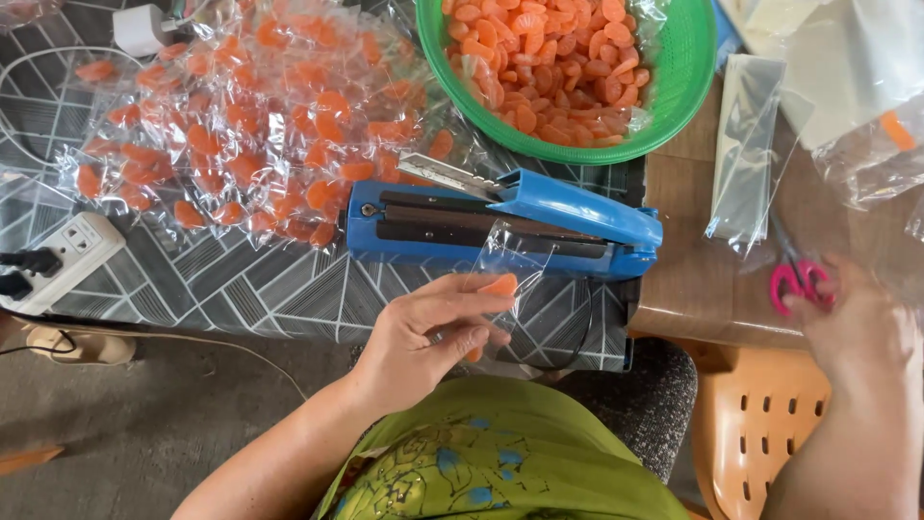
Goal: Packaging small orange food items into plastic bags and sealing them with a heat sealer
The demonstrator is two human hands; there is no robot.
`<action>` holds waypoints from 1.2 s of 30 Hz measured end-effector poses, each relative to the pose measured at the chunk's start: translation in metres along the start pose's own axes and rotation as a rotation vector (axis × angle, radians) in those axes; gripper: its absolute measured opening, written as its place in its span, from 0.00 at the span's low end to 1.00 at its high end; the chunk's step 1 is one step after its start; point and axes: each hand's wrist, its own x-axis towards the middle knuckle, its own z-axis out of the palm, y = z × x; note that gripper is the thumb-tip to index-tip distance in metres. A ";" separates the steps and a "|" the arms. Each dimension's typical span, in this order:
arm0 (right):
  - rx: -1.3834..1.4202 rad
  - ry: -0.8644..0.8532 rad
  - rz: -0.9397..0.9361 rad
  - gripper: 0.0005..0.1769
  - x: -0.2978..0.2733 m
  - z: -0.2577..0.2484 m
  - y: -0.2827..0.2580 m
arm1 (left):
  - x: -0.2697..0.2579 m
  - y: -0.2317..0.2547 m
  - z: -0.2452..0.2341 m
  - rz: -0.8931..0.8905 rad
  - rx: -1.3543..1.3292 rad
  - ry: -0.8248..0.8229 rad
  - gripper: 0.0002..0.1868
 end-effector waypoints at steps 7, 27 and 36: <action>0.228 -0.220 0.112 0.38 -0.044 -0.004 -0.006 | 0.012 0.001 0.001 -0.014 0.039 0.039 0.25; 0.767 -0.868 -0.515 0.32 -0.115 -0.017 -0.150 | 0.020 0.016 0.021 -0.131 0.100 -0.121 0.29; 0.998 -0.903 -0.533 0.24 -0.116 -0.011 -0.144 | 0.022 0.012 0.022 -0.125 0.079 -0.140 0.28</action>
